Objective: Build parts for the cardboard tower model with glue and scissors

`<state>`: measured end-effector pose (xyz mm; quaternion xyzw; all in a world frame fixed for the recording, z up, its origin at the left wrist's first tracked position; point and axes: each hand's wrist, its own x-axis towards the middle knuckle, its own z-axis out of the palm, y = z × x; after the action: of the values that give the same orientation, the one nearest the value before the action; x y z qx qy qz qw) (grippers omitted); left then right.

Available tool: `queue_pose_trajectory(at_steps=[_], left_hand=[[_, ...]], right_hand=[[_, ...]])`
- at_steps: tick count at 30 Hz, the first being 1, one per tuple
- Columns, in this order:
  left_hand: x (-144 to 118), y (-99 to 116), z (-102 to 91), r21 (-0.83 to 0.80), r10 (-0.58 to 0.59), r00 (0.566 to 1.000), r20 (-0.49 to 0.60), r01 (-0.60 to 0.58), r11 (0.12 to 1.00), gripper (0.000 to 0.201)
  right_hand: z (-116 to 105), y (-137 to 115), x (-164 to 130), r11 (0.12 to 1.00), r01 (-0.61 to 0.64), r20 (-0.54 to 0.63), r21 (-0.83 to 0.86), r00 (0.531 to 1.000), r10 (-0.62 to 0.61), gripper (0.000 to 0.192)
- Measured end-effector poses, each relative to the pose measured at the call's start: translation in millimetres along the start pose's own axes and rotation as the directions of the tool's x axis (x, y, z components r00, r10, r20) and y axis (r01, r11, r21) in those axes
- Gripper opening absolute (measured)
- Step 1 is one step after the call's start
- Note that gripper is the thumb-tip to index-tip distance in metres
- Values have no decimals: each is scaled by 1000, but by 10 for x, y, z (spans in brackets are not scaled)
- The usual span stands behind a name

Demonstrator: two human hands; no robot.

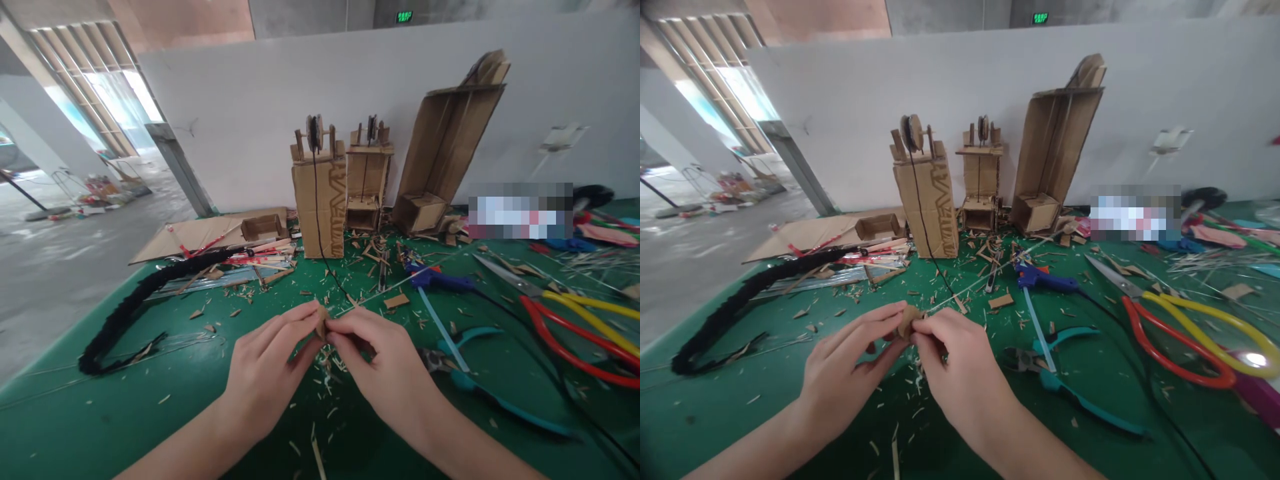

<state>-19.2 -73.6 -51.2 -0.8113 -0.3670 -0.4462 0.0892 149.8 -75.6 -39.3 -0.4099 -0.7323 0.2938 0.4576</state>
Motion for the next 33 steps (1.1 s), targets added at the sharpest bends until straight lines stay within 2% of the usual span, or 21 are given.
queue_pose_trajectory(at_steps=[2,4,10,14,18,21,23,26,28,30,33], left_hand=[[16,-15,-15,57,67,998,5,-67,996,30],[29,-22,-30,79,78,997,8,-79,994,27],[-19,-24,-1,-69,-45,995,89,51,996,21],[-57,7,23,-49,2,996,87,2,999,25],[-52,45,8,52,89,993,74,-93,994,33],[-37,53,8,48,111,989,93,-116,992,32],[-21,46,8,-10,42,995,89,-41,999,29],[22,28,-22,-100,-143,980,141,158,982,34],[57,15,-66,-178,-223,941,256,272,946,47],[90,2,-114,-312,-246,884,398,382,870,55],[128,-14,-155,-460,-262,804,534,536,708,40]], right_hand=[[6,-6,3,997,-58,4,41,998,58,14],[6,-15,12,985,-145,25,92,989,143,14],[28,-19,47,920,-316,69,231,949,308,10],[74,-9,46,925,-312,28,217,949,314,13],[119,-17,17,963,-247,-41,106,967,253,13],[135,-14,-3,975,-219,-76,45,972,222,13],[126,-4,-3,972,-224,-43,68,973,227,13],[80,16,22,953,-256,90,164,965,244,12],[37,30,48,927,-300,170,223,949,266,12],[-6,44,69,904,-339,231,259,931,283,14],[-46,62,81,892,-357,299,277,914,273,15]])
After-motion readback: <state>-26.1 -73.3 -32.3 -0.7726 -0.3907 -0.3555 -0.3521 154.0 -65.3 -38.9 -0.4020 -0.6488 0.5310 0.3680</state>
